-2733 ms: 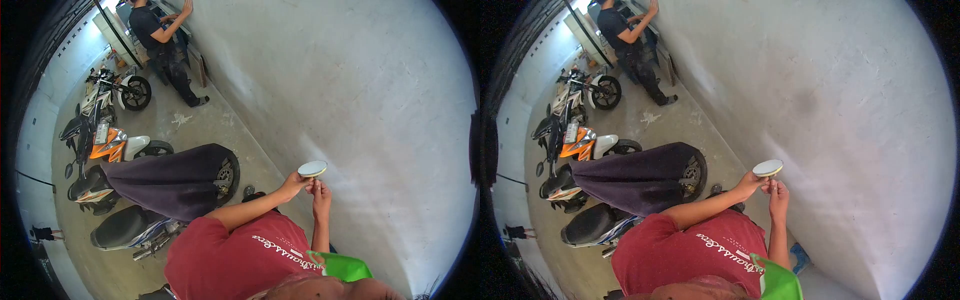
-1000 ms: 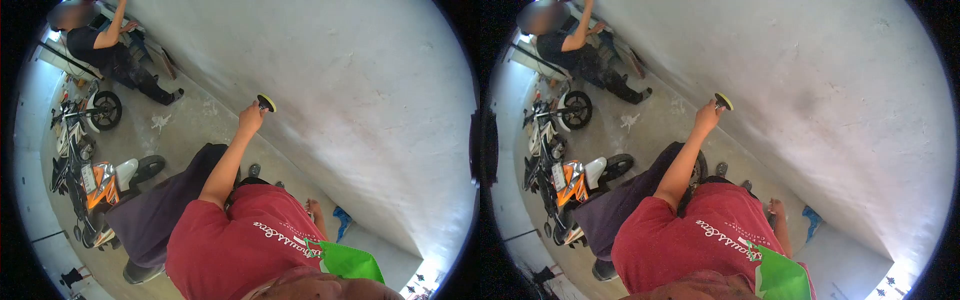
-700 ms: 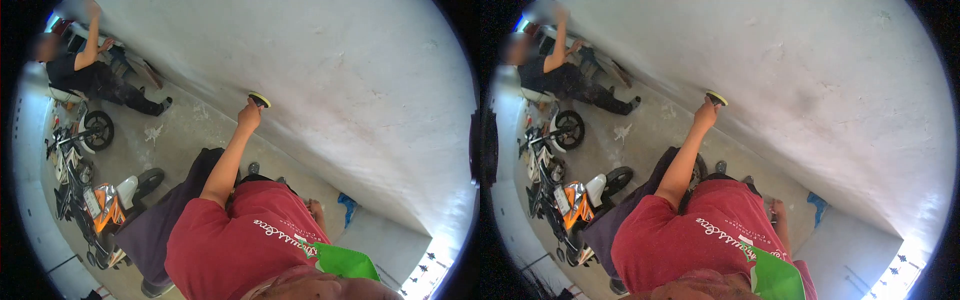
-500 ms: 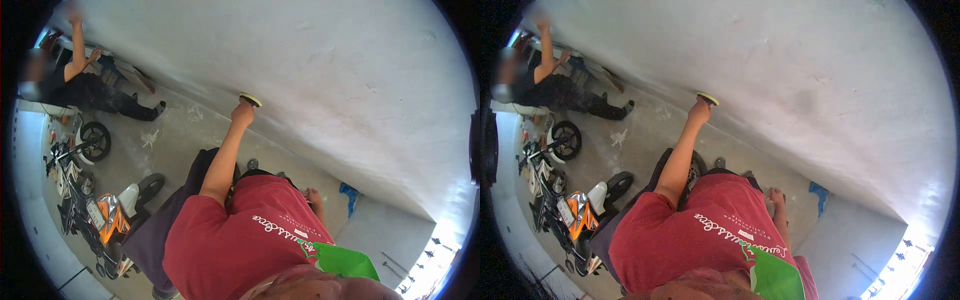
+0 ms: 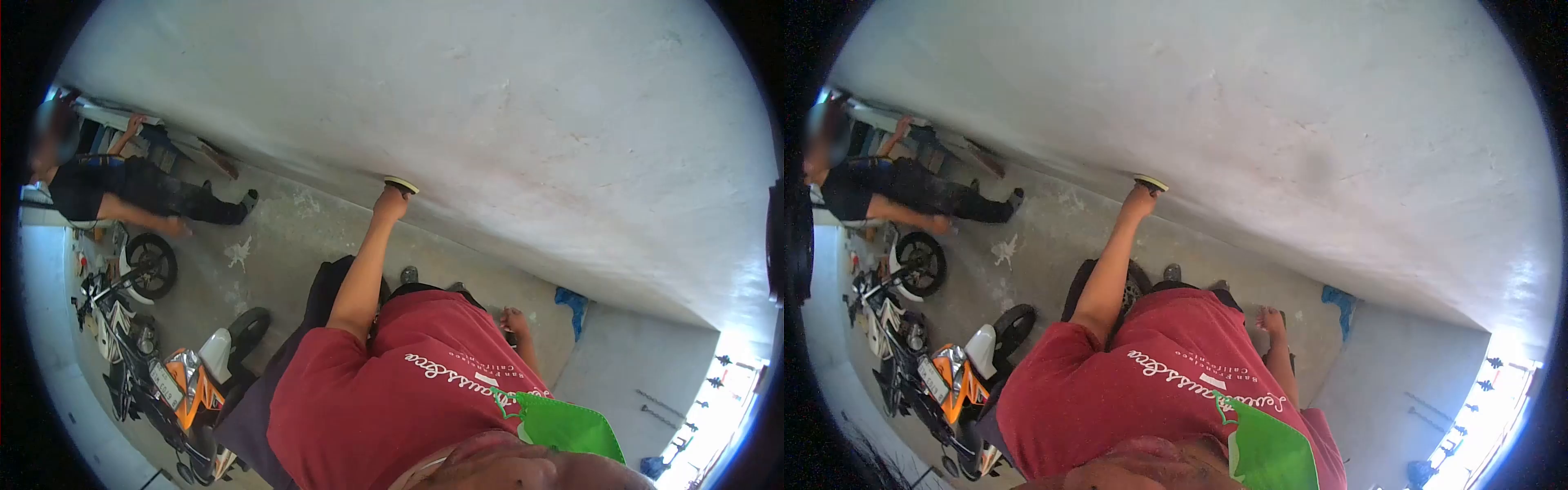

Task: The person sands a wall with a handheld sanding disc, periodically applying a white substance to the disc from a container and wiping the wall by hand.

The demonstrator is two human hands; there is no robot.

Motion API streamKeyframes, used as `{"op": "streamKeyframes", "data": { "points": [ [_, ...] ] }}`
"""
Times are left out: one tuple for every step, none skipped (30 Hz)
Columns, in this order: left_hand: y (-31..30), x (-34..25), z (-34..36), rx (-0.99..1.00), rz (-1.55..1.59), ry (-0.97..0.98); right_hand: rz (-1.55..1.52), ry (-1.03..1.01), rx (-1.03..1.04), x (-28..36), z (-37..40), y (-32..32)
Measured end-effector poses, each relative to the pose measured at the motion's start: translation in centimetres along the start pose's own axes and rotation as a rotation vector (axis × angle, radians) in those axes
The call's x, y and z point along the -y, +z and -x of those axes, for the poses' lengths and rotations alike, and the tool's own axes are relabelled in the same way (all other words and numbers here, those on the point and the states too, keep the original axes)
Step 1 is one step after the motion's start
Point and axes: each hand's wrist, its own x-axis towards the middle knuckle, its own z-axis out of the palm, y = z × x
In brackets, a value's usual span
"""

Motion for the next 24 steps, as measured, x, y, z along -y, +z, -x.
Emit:
{"op": "streamKeyframes", "data": {
  "points": [
    [-3.7,-3.1,2.5,0.032,0.063,-0.08,-0.011,0.009,-0.007,-0.3,-0.1,0.0],
    [-5.7,-5.1,3.6,0.064,0.124,-0.158,0.009,-0.006,-0.008,-0.7,-0.3,-0.2],
    [-5.3,-5.2,3.3,0.076,0.118,-0.144,0.028,-0.021,-0.011,-1.0,-0.5,-0.4],
    [-4.8,-4.6,2.7,0.063,0.099,-0.122,0.011,-0.014,-0.022,-1.1,-0.5,-0.6],
    [-4.0,-3.5,1.9,0.052,0.077,-0.093,0.017,-0.028,-0.018,-1.2,-0.4,-0.4],
    [-1.9,-1.0,0.6,-0.03,0.136,0.08,0.009,-0.042,-0.023,-1.4,-0.3,-0.1],
    [-2.6,-0.7,0.4,0.028,0.11,0.088,0.12,-0.066,-0.01,-2.0,-0.8,0.0],
    [-3.0,-0.9,0.5,0.094,0.078,0.113,0.219,-0.081,-0.009,-2.7,-1.3,-0.1],
    [-2.7,-0.7,0.7,0.026,0.019,0.154,0.276,-0.104,-0.02,-2.8,-1.2,0.1],
    [-1.2,0.7,-0.2,0.034,-0.042,0.152,0.328,-0.121,-0.036,-2.6,-1.3,0.4],
    [0.4,2.7,-1.5,0.05,-0.02,0.181,0.426,-0.12,-0.031,-2.0,-1.1,0.6],
    [3.0,5.6,-3.7,0.012,-0.187,0.357,0.524,-0.108,-0.027,-1.2,-0.5,0.6],
    [3.0,5.0,-3.7,0.046,0.014,0.134,0.49,-0.072,-0.036,-0.2,-1.0,0.5],
    [4.8,7.2,-5.6,0.026,0.144,0.138,0.459,-0.04,-0.036,-0.2,-1.0,0.7],
    [5.5,8.0,-6.4,-0.032,-0.143,0.284,0.642,-0.401,-0.169,-3.6,-4.2,1.1],
    [4.3,6.2,-5.2,0.03,0.084,0.192,0.849,-0.753,-0.312,-7.1,-7.2,1.1],
    [3.1,4.3,-3.1,0.101,0.305,0.077,0.82,-0.722,-0.358,-6.6,-3.5,0.9],
    [3.0,2.5,-1.5,0.09,0.329,0.063,0.495,-0.474,-0.335,-4.6,-0.4,0.8],
    [4.0,1.0,-0.4,0.071,0.353,0.035,0.17,-0.24,-0.291,-0.8,2.0,0.2],
    [5.0,0.1,0.6,0.145,0.356,0.116,0.138,-0.234,-0.317,-0.1,3.8,0.2],
    [6.2,-1.2,1.4,0.223,0.357,0.202,0.028,-0.242,-0.298,0.2,5.2,0.4],
    [7.7,-3.1,2.5,0.387,0.428,-0.015,-0.08,-0.252,-0.281,0.2,6.4,0.4],
    [9.0,-4.7,4.0,0.548,0.483,-0.241,-0.115,-0.245,-0.31,0.0,7.2,0.5],
    [9.2,-6.6,3.7,0.571,0.458,-0.208,-0.032,-0.243,-0.284,-0.1,8.0,0.7]
  ]
}}
